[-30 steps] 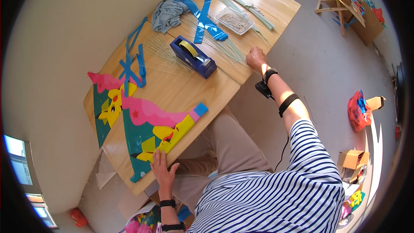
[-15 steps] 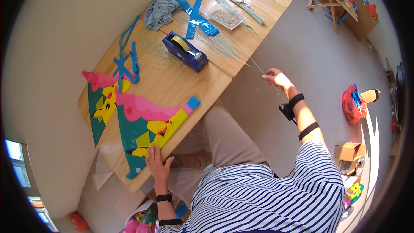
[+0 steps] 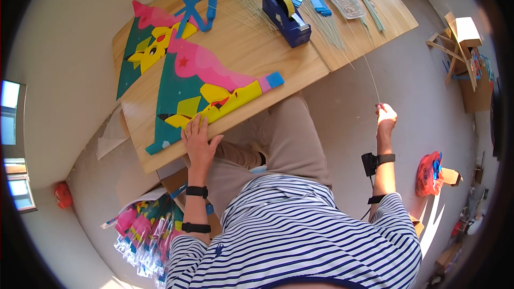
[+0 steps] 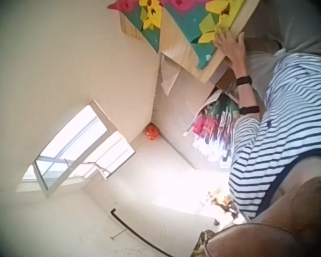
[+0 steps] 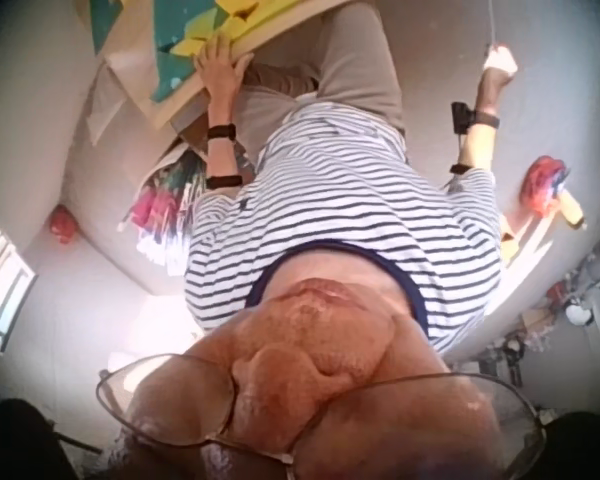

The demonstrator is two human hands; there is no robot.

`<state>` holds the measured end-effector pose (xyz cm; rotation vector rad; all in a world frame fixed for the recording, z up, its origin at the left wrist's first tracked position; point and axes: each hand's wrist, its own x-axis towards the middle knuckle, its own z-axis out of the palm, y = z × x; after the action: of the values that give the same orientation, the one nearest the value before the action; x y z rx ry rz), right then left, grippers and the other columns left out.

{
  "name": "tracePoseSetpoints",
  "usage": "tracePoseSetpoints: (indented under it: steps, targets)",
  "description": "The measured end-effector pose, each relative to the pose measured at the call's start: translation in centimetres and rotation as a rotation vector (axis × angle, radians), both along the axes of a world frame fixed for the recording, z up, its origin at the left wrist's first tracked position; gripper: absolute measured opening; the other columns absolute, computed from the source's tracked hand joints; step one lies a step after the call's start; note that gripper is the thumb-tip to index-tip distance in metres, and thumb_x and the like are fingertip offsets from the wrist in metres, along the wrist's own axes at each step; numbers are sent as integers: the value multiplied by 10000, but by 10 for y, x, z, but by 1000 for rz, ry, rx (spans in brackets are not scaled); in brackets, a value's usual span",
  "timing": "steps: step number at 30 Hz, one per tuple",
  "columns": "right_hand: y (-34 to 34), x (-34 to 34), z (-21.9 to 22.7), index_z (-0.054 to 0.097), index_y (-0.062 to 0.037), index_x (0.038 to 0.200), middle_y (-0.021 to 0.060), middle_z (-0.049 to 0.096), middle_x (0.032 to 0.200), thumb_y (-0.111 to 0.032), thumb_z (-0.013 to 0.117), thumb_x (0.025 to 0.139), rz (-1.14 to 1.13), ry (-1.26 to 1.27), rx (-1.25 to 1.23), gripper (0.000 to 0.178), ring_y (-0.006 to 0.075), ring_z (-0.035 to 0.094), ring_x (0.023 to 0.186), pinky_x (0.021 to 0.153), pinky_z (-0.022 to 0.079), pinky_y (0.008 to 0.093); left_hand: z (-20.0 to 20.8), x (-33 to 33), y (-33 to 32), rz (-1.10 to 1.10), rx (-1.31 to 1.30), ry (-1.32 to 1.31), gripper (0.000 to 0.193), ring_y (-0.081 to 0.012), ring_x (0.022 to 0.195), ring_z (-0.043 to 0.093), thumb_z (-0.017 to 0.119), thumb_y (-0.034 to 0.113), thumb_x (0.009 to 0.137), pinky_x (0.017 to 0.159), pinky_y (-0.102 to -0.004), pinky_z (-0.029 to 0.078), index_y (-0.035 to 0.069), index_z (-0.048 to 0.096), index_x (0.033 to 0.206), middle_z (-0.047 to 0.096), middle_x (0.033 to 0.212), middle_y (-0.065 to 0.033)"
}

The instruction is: Assembling a Pikachu-themed kite by folding and attaching plastic components.

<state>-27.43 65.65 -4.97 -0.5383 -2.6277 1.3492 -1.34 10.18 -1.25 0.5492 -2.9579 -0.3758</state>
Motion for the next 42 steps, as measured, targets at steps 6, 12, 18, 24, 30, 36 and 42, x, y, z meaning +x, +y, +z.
tracePoseSetpoints:
  steps: [6, 12, 18, 24, 30, 36, 42]
  targets:
    - [-103, 50, 31, 763, -2, 1016, -3, 612, 849, -3, 668, 948, 327, 159, -254, 117, 96, 550, 773, 680, 453, 267, 1, -5, 7, 47, -13, 7, 716, -331, 1453, 380, 806, 398, 825, 1173, -669, 233, 103, 582, 1437, 450, 1575, -74]
    - [-313, 53, 75, 769, -48, 1081, 84, 597, 872, 59, 658, 891, 1023, 473, -76, 245, 253, 604, 849, 763, 484, 325, -12, -1, 9, 100, -9, 82, 733, -349, 1443, 383, 818, 392, 822, 1188, -676, 200, 130, 568, 1459, 434, 1543, -108]
    - [-427, 61, 46, 757, -106, 963, 87, 637, 888, 16, 683, 816, 1344, 615, -65, 204, 318, 617, 896, 758, 474, 446, -13, -2, 13, 149, 16, 117, 720, -358, 1409, 414, 857, 343, 779, 1193, -680, 183, 166, 592, 1425, 469, 1435, -144]
    - [-441, 69, 17, 733, -93, 872, 98, 625, 863, 11, 704, 816, 1303, 637, -23, 122, 328, 609, 904, 782, 476, 448, -13, -3, 22, 175, -77, 129, 710, -369, 1351, 446, 844, 356, 769, 1200, -685, 162, 157, 602, 1407, 490, 1398, -149]
    - [-430, 59, 4, 730, -72, 867, 106, 623, 897, 24, 712, 787, 1283, 661, 31, 126, 341, 591, 906, 784, 483, 443, -19, -2, 22, 194, -54, 148, 699, -392, 1346, 431, 824, 372, 794, 1204, -671, 167, 168, 600, 1424, 476, 1367, -177]
    - [-430, 59, -3, 733, -74, 869, 98, 619, 891, 41, 705, 758, 1285, 673, 49, 163, 344, 581, 906, 793, 483, 444, -18, -2, 22, 188, -54, 145, 694, -395, 1370, 410, 814, 373, 819, 1203, -644, 179, 171, 591, 1444, 450, 1394, -184]
    - [-426, 56, 3, 736, -81, 882, 100, 620, 892, 50, 694, 748, 1290, 646, 89, 192, 347, 572, 912, 799, 481, 447, -14, -6, 23, 174, -55, 117, 690, -395, 1404, 384, 810, 354, 826, 1196, -625, 197, 168, 587, 1452, 409, 1469, -171]
